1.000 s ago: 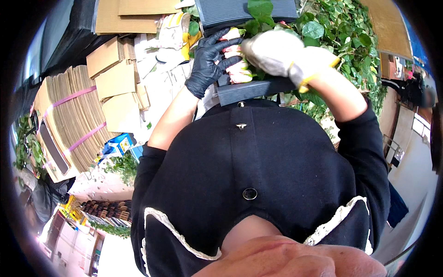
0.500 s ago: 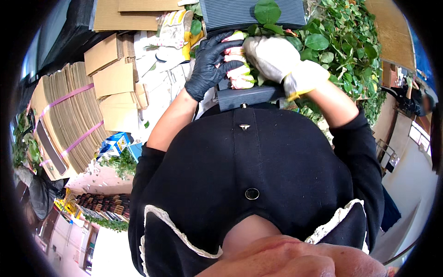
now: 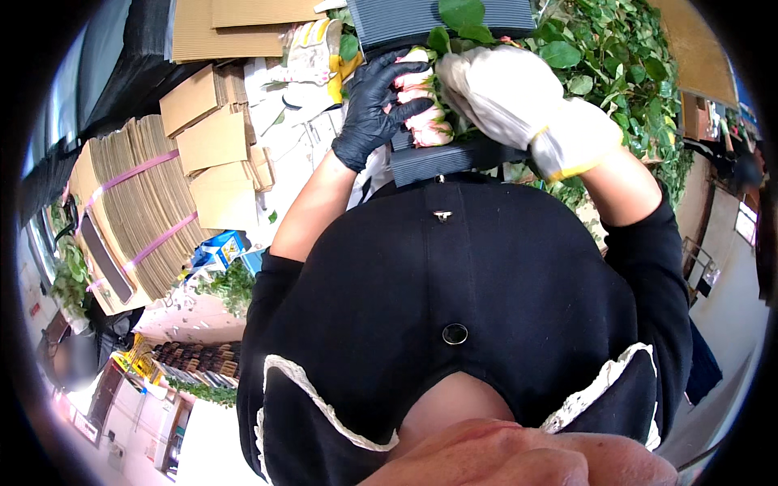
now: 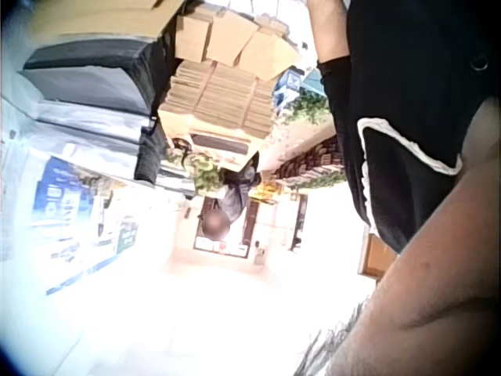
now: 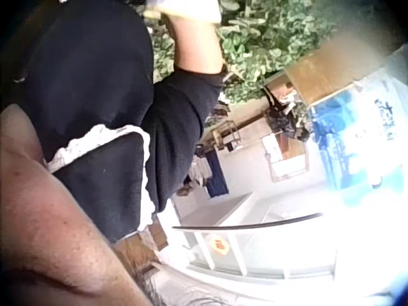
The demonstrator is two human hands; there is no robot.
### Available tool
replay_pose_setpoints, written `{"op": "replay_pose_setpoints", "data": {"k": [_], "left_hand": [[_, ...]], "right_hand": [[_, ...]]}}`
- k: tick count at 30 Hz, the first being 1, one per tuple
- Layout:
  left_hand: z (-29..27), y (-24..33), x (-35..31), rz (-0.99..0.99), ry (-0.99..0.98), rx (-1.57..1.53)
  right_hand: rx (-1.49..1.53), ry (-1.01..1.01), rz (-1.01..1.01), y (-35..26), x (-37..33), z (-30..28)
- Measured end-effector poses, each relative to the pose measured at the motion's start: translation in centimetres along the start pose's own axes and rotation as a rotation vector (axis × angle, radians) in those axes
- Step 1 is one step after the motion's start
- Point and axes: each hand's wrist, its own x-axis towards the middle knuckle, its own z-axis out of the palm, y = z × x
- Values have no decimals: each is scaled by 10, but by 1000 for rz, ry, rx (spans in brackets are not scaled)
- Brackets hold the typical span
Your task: The person wraps individual artificial flower stems in black corrugated paper and places them into a clear plastic bag. The process involves picking up a flower, folding the paper around the stem, and inserting the wrapped item into the bag. This is repeated for multiple flowers.
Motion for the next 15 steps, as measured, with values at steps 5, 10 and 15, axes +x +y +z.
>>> {"op": "replay_pose_setpoints", "data": {"k": [5,10,15], "left_hand": [[8,-3,0,-66,-5,-309],[9,-8,-1,-61,-20,-320],[1,4,1,-111,-59,-337]], "right_hand": [[186,-282,18,-1,-8,29],[152,-364,24,-3,-5,26],[171,-333,28,-1,-8,31]]}}
